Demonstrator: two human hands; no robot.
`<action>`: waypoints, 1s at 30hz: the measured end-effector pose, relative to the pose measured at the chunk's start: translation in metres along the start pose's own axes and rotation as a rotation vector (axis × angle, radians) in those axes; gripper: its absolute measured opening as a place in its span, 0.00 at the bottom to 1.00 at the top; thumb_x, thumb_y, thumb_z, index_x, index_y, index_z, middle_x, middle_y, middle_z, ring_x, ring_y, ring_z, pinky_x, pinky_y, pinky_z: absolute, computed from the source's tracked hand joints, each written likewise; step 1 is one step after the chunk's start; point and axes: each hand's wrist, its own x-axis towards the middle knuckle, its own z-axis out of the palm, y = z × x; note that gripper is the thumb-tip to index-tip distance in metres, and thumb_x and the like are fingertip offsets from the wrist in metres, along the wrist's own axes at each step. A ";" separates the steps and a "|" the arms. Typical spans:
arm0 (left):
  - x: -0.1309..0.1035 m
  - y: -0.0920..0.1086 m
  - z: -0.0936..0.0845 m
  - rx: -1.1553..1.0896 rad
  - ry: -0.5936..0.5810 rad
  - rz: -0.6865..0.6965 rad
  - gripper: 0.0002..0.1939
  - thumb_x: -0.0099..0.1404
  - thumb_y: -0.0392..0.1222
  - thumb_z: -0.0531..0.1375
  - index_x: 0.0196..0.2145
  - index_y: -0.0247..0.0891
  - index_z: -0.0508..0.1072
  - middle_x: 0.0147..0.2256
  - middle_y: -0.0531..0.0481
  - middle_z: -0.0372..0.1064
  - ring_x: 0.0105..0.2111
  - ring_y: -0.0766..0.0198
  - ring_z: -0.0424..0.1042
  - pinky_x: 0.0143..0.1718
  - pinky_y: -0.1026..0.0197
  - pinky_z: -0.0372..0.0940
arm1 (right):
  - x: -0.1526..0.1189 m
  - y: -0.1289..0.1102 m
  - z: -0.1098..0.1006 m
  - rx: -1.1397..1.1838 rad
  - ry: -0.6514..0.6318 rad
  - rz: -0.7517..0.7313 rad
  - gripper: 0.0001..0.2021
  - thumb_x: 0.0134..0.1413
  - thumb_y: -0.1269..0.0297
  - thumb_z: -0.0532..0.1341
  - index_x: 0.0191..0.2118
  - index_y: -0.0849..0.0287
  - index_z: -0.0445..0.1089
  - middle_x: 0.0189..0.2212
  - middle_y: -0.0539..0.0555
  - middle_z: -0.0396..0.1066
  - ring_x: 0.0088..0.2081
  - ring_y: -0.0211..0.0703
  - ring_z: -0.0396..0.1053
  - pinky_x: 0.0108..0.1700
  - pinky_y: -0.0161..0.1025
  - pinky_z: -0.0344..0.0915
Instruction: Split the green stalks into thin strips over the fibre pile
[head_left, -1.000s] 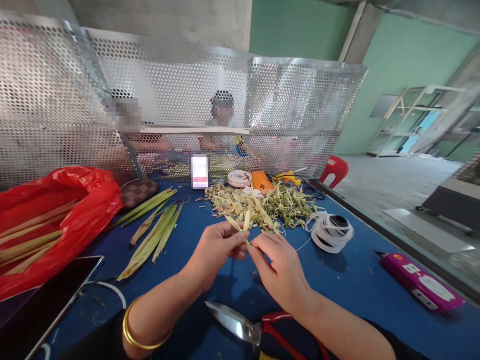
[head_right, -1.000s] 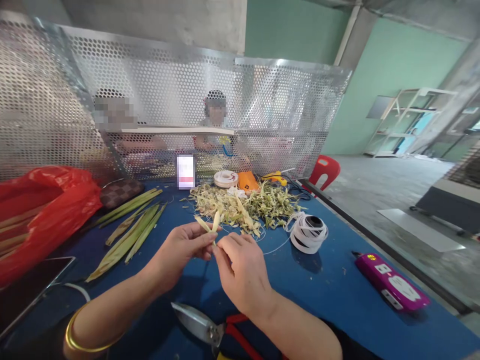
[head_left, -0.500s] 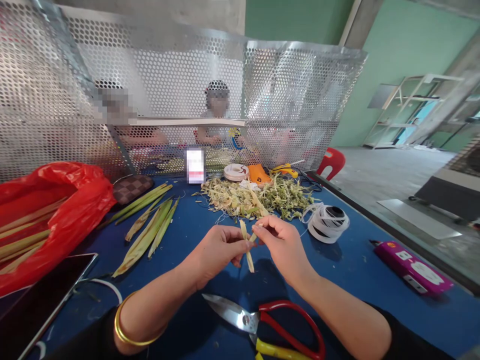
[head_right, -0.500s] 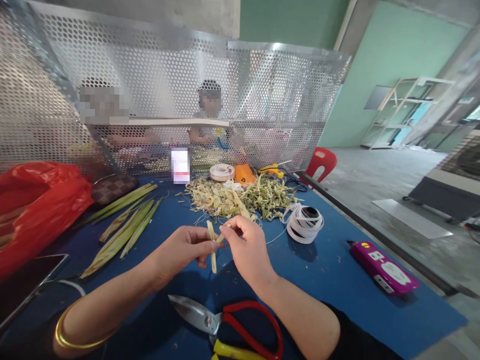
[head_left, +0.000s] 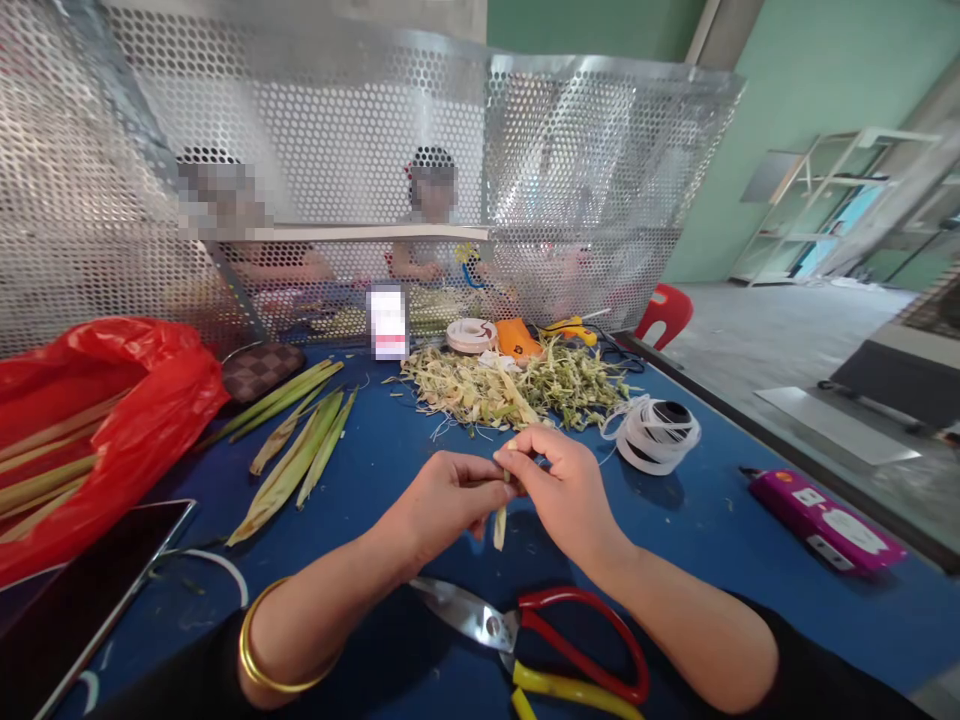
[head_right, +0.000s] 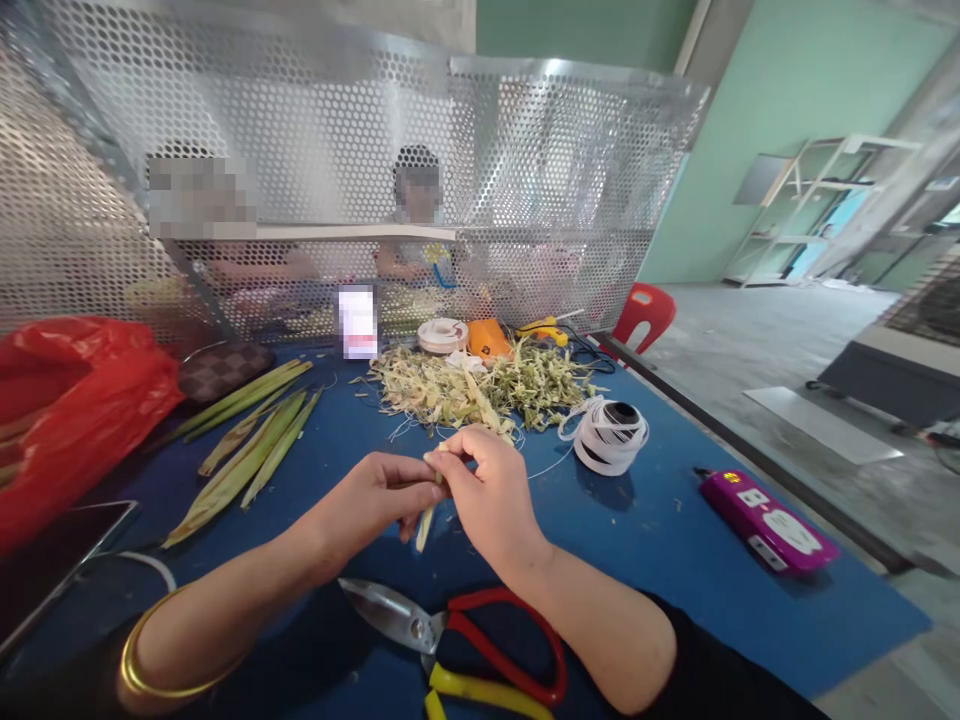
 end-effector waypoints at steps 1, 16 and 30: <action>0.000 0.000 0.000 -0.002 -0.016 -0.003 0.09 0.54 0.42 0.59 0.21 0.35 0.72 0.13 0.57 0.60 0.16 0.71 0.58 0.21 0.67 0.55 | 0.000 0.000 0.000 -0.002 0.007 0.006 0.10 0.50 0.68 0.60 0.20 0.58 0.65 0.22 0.49 0.67 0.27 0.38 0.65 0.30 0.33 0.59; 0.002 -0.003 -0.002 -0.225 -0.062 -0.209 0.11 0.54 0.45 0.61 0.31 0.34 0.75 0.28 0.46 0.76 0.24 0.64 0.73 0.32 0.61 0.68 | 0.000 0.000 0.002 0.029 -0.006 0.048 0.10 0.50 0.67 0.60 0.20 0.58 0.65 0.22 0.48 0.65 0.25 0.36 0.62 0.28 0.34 0.59; 0.003 -0.006 -0.006 -0.225 -0.091 -0.247 0.11 0.52 0.41 0.63 0.32 0.33 0.77 0.29 0.44 0.77 0.25 0.65 0.73 0.32 0.61 0.67 | -0.003 0.002 0.005 0.039 0.000 0.066 0.10 0.50 0.67 0.60 0.20 0.58 0.65 0.22 0.48 0.66 0.26 0.37 0.64 0.29 0.34 0.59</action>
